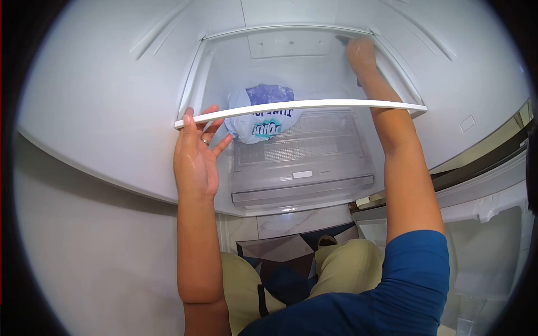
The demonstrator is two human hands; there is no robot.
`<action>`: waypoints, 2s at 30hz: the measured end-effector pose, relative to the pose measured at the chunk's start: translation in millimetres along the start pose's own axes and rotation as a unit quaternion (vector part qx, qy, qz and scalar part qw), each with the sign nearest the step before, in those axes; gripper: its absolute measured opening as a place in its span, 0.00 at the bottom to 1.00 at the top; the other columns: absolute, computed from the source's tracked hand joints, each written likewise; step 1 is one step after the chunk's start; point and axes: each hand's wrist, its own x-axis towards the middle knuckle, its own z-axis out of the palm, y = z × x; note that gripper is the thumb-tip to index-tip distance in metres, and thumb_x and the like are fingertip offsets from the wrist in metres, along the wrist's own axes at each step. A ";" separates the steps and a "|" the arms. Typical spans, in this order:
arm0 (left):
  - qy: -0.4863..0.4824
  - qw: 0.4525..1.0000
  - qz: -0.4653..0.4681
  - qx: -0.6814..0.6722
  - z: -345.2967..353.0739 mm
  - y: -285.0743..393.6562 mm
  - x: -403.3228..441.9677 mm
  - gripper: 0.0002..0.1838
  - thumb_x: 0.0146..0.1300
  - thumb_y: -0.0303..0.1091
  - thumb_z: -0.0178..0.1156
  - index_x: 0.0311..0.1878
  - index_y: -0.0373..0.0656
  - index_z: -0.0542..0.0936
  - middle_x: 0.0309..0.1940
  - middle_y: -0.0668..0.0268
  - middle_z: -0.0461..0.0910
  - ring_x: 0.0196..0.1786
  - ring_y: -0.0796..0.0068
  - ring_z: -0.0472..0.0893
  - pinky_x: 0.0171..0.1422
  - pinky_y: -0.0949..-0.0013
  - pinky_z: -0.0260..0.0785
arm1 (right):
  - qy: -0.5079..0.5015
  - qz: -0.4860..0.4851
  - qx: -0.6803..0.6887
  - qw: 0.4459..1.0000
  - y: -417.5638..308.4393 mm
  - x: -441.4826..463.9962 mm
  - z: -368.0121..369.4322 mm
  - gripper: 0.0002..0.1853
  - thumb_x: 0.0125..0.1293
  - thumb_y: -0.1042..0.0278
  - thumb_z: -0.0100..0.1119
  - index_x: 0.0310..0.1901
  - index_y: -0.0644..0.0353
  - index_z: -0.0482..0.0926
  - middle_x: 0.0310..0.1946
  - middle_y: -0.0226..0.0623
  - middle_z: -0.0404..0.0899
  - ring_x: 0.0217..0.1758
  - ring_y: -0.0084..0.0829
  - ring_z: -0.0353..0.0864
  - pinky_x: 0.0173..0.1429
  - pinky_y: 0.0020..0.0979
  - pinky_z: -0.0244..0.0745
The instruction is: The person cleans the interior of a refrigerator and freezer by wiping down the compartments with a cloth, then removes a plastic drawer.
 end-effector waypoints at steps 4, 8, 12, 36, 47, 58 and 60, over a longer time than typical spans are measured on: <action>-0.048 0.998 0.003 0.047 -8.1 -25.8 -4.0 0.30 0.71 0.48 0.44 0.68 0.37 0.57 0.61 0.58 0.67 0.62 0.63 0.67 0.63 0.55 0.61 | 0.046 0.128 0.315 0.939 -29.1 -10.7 -17.0 0.09 0.55 0.73 0.54 0.38 0.61 0.77 0.33 0.46 0.79 0.39 0.45 0.79 0.42 0.43 0.71; -0.016 0.993 -0.006 0.119 -7.1 -42.8 -13.1 0.30 0.71 0.44 0.46 0.70 0.38 0.55 0.63 0.60 0.66 0.64 0.63 0.66 0.64 0.59 0.60 | 0.025 0.265 0.645 0.716 -105.7 -20.8 -84.7 0.12 0.58 0.72 0.56 0.44 0.64 0.74 0.40 0.53 0.78 0.47 0.52 0.77 0.51 0.42 0.72; -0.020 0.979 0.108 0.170 -11.4 -42.2 -27.9 0.29 0.70 0.36 0.47 0.71 0.38 0.53 0.65 0.59 0.64 0.66 0.66 0.64 0.67 0.64 0.57 | 0.039 0.087 0.844 0.528 -167.8 -33.8 -207.9 0.15 0.60 0.72 0.54 0.50 0.63 0.73 0.43 0.45 0.77 0.46 0.37 0.77 0.54 0.34 0.70; -0.024 0.786 0.265 0.558 -9.2 -51.7 34.5 0.35 0.60 0.19 0.45 0.72 0.37 0.48 0.71 0.44 0.45 0.70 0.43 0.54 0.69 0.59 0.55 | -0.081 0.095 0.746 0.654 -249.5 85.0 -159.3 0.18 0.52 0.76 0.52 0.47 0.60 0.79 0.44 0.53 0.75 0.49 0.51 0.75 0.53 0.40 0.72; -0.041 0.810 0.249 0.529 -13.3 -47.3 31.0 0.36 0.59 0.18 0.45 0.71 0.34 0.46 0.70 0.41 0.46 0.71 0.43 0.53 0.72 0.60 0.51 | 0.082 0.095 0.632 0.764 -267.2 70.4 -159.6 0.18 0.52 0.80 0.48 0.45 0.59 0.81 0.38 0.52 0.79 0.43 0.50 0.78 0.47 0.39 0.73; -0.044 0.805 0.256 0.534 -12.8 -48.1 31.8 0.38 0.58 0.19 0.46 0.71 0.35 0.44 0.70 0.41 0.47 0.71 0.42 0.52 0.72 0.58 0.49 | 0.141 0.123 0.654 0.733 -271.7 62.9 -153.6 0.12 0.50 0.79 0.51 0.35 0.59 0.82 0.34 0.51 0.80 0.38 0.52 0.79 0.45 0.40 0.74; -0.044 0.803 0.259 0.535 -15.2 -49.6 33.9 0.37 0.58 0.19 0.46 0.71 0.35 0.45 0.70 0.41 0.47 0.70 0.43 0.54 0.71 0.59 0.51 | 0.095 0.104 0.652 0.745 -264.7 79.7 -153.8 0.14 0.50 0.79 0.50 0.37 0.58 0.82 0.32 0.52 0.80 0.38 0.50 0.79 0.44 0.39 0.75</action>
